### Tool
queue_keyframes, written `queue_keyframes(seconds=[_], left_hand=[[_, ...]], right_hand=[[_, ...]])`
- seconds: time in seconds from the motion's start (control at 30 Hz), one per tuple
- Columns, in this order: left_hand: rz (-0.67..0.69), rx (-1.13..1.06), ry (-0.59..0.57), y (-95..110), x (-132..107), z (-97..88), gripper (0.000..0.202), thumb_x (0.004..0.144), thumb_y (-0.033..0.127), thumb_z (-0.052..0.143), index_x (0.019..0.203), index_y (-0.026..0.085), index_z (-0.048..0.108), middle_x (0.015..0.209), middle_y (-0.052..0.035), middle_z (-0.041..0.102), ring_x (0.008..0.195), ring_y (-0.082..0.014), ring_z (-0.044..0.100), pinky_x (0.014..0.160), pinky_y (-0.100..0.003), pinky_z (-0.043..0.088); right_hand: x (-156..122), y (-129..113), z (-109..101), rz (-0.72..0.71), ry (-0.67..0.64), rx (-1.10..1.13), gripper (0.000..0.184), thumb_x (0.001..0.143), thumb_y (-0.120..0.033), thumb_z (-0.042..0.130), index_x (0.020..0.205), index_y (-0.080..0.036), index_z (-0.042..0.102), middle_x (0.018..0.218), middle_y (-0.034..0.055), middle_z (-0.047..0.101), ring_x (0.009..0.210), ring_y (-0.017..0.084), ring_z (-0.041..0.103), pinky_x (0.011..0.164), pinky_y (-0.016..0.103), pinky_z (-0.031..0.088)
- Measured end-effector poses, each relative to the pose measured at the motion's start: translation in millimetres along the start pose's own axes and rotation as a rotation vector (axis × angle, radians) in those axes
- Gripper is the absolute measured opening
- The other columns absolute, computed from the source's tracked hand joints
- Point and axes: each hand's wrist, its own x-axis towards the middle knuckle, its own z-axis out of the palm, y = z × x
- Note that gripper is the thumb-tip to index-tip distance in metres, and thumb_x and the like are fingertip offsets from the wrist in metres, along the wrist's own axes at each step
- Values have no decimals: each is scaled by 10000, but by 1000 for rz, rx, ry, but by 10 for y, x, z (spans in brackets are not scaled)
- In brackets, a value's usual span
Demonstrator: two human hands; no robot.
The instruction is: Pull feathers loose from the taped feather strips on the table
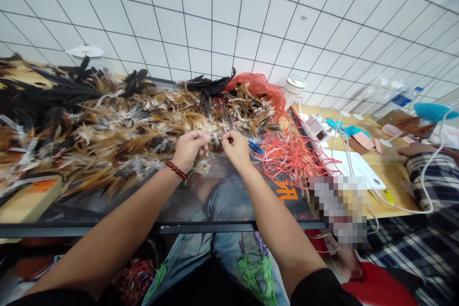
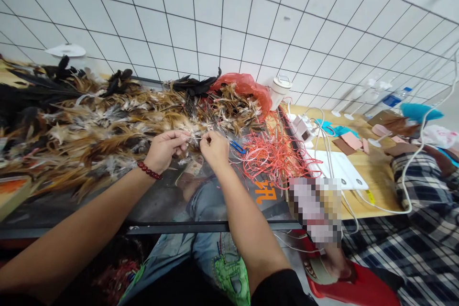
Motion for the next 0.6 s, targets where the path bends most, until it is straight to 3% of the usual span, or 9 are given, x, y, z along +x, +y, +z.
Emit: queue_keyframes(seconds=[0.1,0.2,0.43,0.6], left_hand=[[-81,-256,-86,57,-26,14,139,583,203,740,616,124,631,699,-56,670,459,-63,473,380,-168,276],[-154,-366,-163,87,-38,8,137,586,151,736,598,121,603,774,-68,693,459,-53,471,378,-161,292],[-202,-398,-174,93,-3,-38,86,645,147,731,704,99,690,784,-86,687,565,-76,546,434,-152,398],[-132,-325,-139,94,-13,-27,219,638,242,789,788,91,739,732,-66,658,518,-42,478,387,-130,313]], right_hand=[[-32,-35,42,-10,-55,59,116,751,-183,512,680,-211,599,707,-23,606,688,134,518,686,250,404],[-42,-67,42,19,-40,114,111,765,-199,513,704,-209,605,697,-27,604,680,131,521,683,250,407],[-6,-66,28,-24,67,367,148,794,-257,523,874,-184,624,798,6,631,707,131,557,714,265,456],[-51,-145,-18,-209,57,306,139,765,-241,571,879,-188,633,805,9,624,718,131,546,725,264,470]])
